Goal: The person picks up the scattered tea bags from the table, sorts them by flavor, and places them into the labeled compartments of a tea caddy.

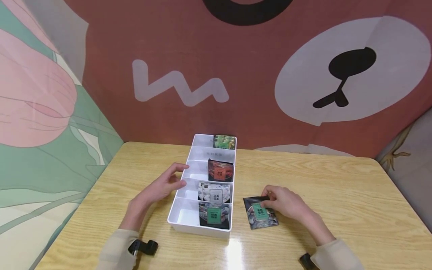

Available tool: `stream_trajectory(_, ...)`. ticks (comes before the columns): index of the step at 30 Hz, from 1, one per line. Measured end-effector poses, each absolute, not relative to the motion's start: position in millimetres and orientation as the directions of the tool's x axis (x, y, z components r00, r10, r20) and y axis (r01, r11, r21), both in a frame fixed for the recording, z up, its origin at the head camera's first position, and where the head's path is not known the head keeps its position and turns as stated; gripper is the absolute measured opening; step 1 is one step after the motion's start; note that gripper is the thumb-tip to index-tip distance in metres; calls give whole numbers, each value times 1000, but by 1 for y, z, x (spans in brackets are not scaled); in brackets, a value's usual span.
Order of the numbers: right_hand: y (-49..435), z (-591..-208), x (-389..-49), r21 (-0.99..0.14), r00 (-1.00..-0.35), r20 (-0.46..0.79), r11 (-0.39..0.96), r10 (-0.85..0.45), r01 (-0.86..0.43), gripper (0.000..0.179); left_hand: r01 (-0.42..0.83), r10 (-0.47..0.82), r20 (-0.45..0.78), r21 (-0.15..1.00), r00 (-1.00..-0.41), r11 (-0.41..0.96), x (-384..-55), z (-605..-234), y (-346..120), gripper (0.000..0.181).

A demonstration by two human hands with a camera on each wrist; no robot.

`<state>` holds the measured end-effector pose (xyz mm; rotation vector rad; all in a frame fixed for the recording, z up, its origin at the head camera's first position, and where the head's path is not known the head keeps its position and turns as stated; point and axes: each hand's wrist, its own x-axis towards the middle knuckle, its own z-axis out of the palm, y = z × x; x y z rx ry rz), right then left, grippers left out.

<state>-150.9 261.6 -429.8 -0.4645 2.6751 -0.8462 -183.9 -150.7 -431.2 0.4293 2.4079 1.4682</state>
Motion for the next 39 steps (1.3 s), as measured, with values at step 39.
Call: stream_trajectory(39,265,-377,-129,-682,-933,32,675,-358,-282,9,106,403,-79,904,-912,415,-185,-433,-151,51)
